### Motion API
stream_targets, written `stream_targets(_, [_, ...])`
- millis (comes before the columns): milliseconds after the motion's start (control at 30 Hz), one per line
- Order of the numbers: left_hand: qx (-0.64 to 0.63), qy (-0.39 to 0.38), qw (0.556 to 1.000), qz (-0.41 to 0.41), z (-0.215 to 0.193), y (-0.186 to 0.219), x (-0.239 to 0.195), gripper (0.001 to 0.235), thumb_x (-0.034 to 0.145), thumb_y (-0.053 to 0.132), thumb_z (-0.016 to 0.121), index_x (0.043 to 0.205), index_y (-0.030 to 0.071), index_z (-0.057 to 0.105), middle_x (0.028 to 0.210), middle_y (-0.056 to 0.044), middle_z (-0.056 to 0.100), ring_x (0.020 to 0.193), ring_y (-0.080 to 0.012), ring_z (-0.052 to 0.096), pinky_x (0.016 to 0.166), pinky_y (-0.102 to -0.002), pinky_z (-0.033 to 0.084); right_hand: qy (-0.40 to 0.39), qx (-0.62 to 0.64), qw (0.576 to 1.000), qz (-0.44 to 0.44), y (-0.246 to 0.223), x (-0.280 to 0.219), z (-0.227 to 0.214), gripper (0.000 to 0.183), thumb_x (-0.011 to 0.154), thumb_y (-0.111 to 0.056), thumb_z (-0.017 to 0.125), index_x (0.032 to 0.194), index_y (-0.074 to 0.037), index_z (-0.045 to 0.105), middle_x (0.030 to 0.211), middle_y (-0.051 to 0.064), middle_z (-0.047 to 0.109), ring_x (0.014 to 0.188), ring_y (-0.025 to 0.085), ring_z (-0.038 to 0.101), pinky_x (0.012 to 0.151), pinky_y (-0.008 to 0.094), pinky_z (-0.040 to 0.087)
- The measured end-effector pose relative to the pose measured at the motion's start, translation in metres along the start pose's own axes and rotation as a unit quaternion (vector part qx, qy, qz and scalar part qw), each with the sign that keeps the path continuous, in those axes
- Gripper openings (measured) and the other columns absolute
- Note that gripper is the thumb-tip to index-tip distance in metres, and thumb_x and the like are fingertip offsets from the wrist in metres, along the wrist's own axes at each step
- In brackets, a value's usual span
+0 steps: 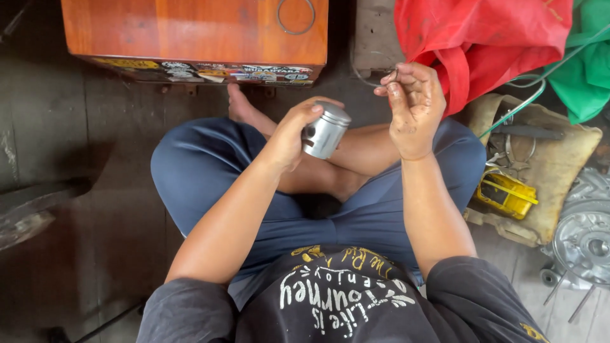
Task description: Cleaning a motorcycle piston skirt using sandpaper to remove carbon deposits.
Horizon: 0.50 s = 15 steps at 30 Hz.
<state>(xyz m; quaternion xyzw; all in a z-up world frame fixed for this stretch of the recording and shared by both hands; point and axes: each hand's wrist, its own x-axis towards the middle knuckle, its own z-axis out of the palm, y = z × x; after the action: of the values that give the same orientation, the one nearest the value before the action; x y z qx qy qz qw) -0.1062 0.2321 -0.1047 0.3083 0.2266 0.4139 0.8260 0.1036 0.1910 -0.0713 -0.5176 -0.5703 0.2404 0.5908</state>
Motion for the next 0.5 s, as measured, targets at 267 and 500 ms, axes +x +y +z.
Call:
stream_targets(267, [0.050, -0.017, 0.997, -0.060, 0.008, -0.004, -0.001, 0.045, 0.093, 0.032, 0.063, 0.111, -0.009, 0.068, 0.080, -0.023, 0.064, 0.063, -0.0354, 0.073, 0.047, -0.044, 0.064, -0.003, 0.059, 0.995, -0.080, -0.013, -0.007, 0.018, 0.008, 0.104, 0.011, 0.052, 0.097, 0.015, 0.051, 0.095, 0.034, 0.062, 0.087, 0.042, 0.072, 0.075, 0.052, 0.063])
stream_targets(500, [0.086, -0.050, 0.994, -0.047, -0.005, -0.011, -0.002, 0.045, 0.101, 0.040, 0.052, 0.107, -0.001, 0.070, 0.082, -0.017, 0.060, 0.072, -0.0252, 0.070, 0.053, -0.039, 0.065, -0.050, 0.087, 0.991, -0.088, -0.011, -0.015, 0.026, 0.013, 0.102, 0.012, 0.057, 0.090, 0.015, 0.053, 0.095, 0.037, 0.065, 0.092, 0.047, 0.073, 0.076, 0.056, 0.062])
